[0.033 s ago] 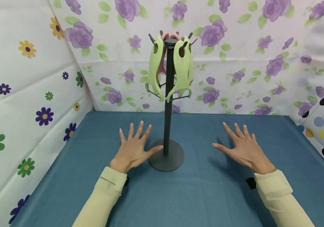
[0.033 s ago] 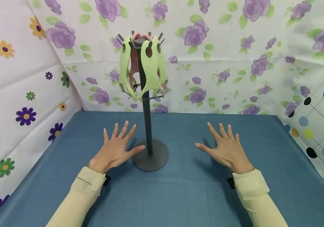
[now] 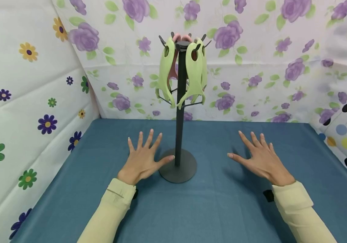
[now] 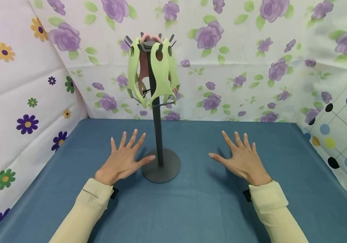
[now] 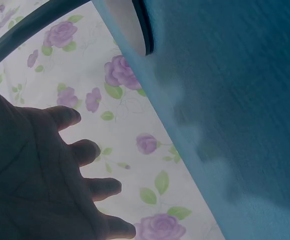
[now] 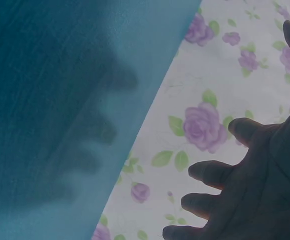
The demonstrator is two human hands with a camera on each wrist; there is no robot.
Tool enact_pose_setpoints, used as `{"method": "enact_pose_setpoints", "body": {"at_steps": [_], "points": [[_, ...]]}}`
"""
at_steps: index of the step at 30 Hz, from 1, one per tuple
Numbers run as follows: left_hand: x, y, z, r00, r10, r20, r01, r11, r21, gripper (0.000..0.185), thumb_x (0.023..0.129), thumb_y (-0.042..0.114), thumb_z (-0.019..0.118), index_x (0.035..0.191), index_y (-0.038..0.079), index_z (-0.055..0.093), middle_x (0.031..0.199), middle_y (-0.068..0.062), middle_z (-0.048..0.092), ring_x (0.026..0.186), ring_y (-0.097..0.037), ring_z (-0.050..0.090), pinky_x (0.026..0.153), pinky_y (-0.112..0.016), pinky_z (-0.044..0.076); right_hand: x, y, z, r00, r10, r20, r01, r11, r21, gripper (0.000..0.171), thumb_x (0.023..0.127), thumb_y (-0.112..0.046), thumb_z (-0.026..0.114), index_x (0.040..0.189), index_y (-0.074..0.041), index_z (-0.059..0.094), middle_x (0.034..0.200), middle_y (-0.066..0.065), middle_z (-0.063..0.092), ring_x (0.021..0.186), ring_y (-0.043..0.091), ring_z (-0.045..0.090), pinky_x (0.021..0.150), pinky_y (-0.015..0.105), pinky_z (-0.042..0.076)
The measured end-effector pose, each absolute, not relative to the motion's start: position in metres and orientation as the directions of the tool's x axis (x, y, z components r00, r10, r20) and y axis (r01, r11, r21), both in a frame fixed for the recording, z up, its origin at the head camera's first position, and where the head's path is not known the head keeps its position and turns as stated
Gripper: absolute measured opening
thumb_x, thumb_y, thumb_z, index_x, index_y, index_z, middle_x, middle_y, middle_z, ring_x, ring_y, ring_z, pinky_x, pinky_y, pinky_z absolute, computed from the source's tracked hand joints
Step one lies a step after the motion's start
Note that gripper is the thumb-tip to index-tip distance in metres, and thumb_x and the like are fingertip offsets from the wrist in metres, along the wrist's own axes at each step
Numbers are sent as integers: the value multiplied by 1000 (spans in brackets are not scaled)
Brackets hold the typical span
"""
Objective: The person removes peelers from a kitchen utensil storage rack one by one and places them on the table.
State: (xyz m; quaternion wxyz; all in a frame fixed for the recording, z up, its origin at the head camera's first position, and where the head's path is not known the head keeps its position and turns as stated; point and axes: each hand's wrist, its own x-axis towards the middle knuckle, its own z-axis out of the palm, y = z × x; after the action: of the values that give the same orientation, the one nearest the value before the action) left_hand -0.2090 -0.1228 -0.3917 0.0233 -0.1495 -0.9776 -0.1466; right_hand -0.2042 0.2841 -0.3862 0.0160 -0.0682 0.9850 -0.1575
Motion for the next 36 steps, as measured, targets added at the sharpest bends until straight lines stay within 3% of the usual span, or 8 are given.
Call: {"method": "enact_pose_setpoints", "body": {"at_steps": [14,19,22,25,27,30,33,36], "points": [[-211,-125,-390,-954,286,88,299,913,277,96,92,83,40,165,29,9,173,-11,3,157,-47,-5,116,-79,-10,-206,278,-386,-990,-142,13,-139,941,-309,102,89,-82,48,165,-33,1,170,24,-2,152,57,-10,114,81,0],[-213,-125,-388,-955,288,71,296,908,296,97,92,85,38,165,27,10,172,-14,9,158,-46,-1,117,-78,-12,-208,274,-384,-988,-152,24,-152,941,-301,102,89,-82,50,165,-32,3,170,25,0,153,57,-8,115,81,2],[-215,-123,-386,-950,303,71,309,895,321,98,92,85,35,165,24,17,170,-16,19,159,-43,4,118,-75,-15,-208,273,-382,-987,-157,35,-160,946,-283,102,90,-81,51,166,-29,8,168,29,6,152,58,-4,115,81,4],[-217,-121,-383,-939,324,118,345,870,352,93,95,81,37,160,15,35,161,-18,40,158,-42,16,119,-73,-13,-210,272,-379,-985,-167,46,-173,946,-272,99,91,-77,53,165,-22,17,165,34,17,151,61,5,115,80,9],[-219,-120,-380,-928,337,158,372,846,381,85,98,75,40,152,10,49,152,-16,54,155,-40,28,123,-71,-7,-211,271,-377,-984,-169,55,-177,945,-275,95,93,-72,55,164,-16,24,162,34,26,150,61,12,114,80,15],[-219,-118,-372,-915,350,200,403,802,441,76,101,70,41,144,9,59,141,-11,64,143,-33,47,125,-63,21,-213,269,-374,-983,-167,71,-181,934,-308,85,98,-60,59,160,-8,34,156,32,39,146,59,26,110,78,28],[-218,-115,-361,-901,357,245,433,739,516,72,102,68,41,144,13,58,135,-8,65,128,-27,57,111,-54,45,-214,266,-370,-982,-163,100,-188,917,-351,70,101,-46,62,153,-2,45,149,30,50,137,54,43,103,74,41],[-218,-112,-350,-887,351,299,461,670,581,69,102,68,40,146,17,54,134,-6,64,124,-25,59,102,-51,51,-215,261,-365,-978,-155,141,-199,897,-394,59,102,-40,62,146,-1,53,142,28,57,125,49,56,96,67,48]]}}
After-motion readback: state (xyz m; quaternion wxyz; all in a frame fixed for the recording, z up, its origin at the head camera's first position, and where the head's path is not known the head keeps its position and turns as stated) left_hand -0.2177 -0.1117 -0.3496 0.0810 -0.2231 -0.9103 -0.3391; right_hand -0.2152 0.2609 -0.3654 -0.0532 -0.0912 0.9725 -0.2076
